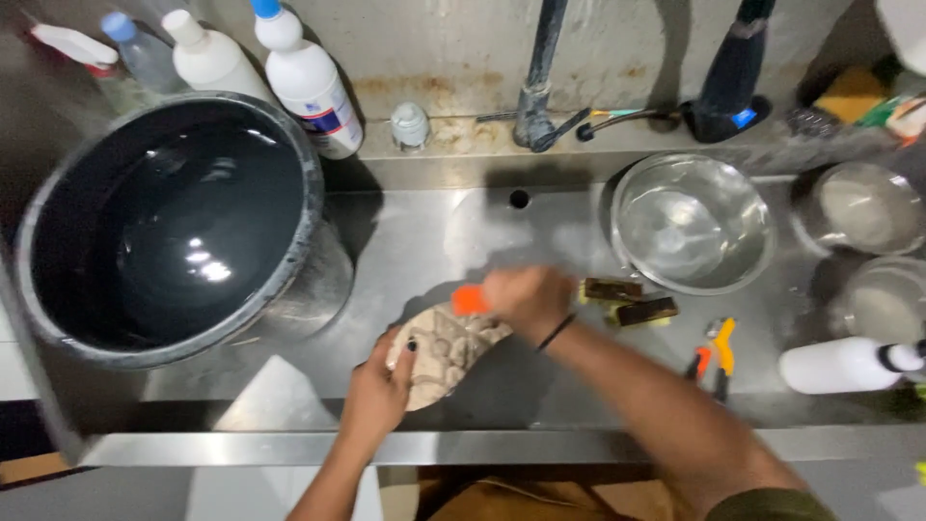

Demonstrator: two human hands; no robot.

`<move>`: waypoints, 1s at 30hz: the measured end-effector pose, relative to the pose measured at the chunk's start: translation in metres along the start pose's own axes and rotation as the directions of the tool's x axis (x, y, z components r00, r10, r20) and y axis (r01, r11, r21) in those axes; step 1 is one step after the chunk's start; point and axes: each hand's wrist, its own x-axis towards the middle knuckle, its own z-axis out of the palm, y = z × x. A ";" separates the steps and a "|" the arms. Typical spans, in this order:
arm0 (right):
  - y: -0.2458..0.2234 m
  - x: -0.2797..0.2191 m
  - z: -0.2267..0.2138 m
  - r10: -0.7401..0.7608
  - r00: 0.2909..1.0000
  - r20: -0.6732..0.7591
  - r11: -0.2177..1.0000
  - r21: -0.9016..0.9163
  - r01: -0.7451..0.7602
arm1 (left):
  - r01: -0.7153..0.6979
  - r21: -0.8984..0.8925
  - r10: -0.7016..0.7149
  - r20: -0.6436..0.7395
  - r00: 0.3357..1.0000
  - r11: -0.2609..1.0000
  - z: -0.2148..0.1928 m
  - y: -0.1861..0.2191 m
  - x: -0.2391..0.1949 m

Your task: The person scrubs a beige sneaker in a stainless steel sink using an orange brush, a white spray bottle, and a yellow sponge. They repeatedly apply water and cleaning solution, scrub the upper and sole, and rinse the shoe under running water.

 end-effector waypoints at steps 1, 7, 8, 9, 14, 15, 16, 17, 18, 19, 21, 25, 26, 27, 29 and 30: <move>0.016 0.008 -0.041 -0.310 0.915 -0.257 0.950 -0.035 0.312 | 0.040 -0.009 -0.039 0.017 0.999 0.999 0.001 0.008 -0.003; 0.094 -0.005 0.022 -0.521 0.850 0.079 0.776 -0.371 0.510 | 0.034 -0.011 -0.034 0.011 0.999 0.999 0.006 0.008 -0.007; 0.091 -0.007 0.027 -0.526 0.847 0.080 0.768 -0.384 0.513 | 0.023 -0.022 -0.022 0.011 1.000 1.000 0.006 0.005 -0.002; 0.088 -0.010 0.034 -0.400 0.917 -0.014 0.900 -0.193 0.390 | 0.059 -0.008 -0.059 0.015 0.998 0.998 0.007 0.002 0.004; 0.113 0.001 0.038 -0.133 0.955 0.266 0.918 -0.331 0.220 | 0.028 0.003 -0.028 0.021 0.999 1.000 0.007 -0.005 -0.005; 0.107 0.003 0.029 -0.032 0.969 0.244 0.977 -0.197 0.082 | 0.044 0.043 -0.045 0.014 0.999 0.998 0.005 -0.008 -0.003; 0.106 0.004 0.016 0.061 0.968 0.243 0.997 -0.064 -0.047 | 0.062 0.066 -0.063 0.009 0.998 0.996 0.010 -0.010 -0.001; 0.087 0.008 -0.003 0.055 0.970 0.237 0.997 -0.073 -0.038 | 0.054 0.055 -0.054 0.006 0.999 0.997 0.008 -0.004 0.002; 0.060 0.007 -0.019 0.334 0.865 0.374 0.904 0.132 -0.406 | 0.095 0.078 -0.098 0.026 0.995 0.992 0.001 -0.002 0.001; 0.034 0.005 -0.034 0.515 0.655 0.552 0.641 0.259 -0.722 | 0.136 0.101 -0.142 0.046 0.989 0.985 -0.005 0.001 0.001; 0.017 -0.004 -0.020 0.536 0.627 0.566 0.546 0.334 -0.768 | -0.118 0.169 0.138 -0.115 0.984 0.979 0.010 -0.038 0.020; -0.005 -0.008 0.004 0.524 0.714 0.465 0.511 0.499 -0.700 | -0.201 0.435 0.184 0.083 0.979 0.877 0.001 0.027 0.000; -0.008 -0.009 0.002 0.516 0.718 0.466 0.516 0.501 -0.695 | -0.195 0.433 0.181 0.075 0.981 0.880 0.003 0.040 -0.004; -0.009 -0.010 0.001 0.496 0.750 0.439 0.579 0.476 -0.662 | -0.170 0.605 0.036 0.228 0.973 0.777 0.006 0.054 -0.007; 0.000 -0.010 0.000 0.476 0.781 0.404 0.639 0.451 -0.623 | -0.185 0.750 -0.132 0.341 0.931 0.635 0.024 0.041 0.004; 0.010 -0.012 -0.001 0.496 0.779 0.382 0.611 0.484 -0.626 | -0.264 0.723 0.134 0.233 0.963 0.639 0.041 0.012 0.016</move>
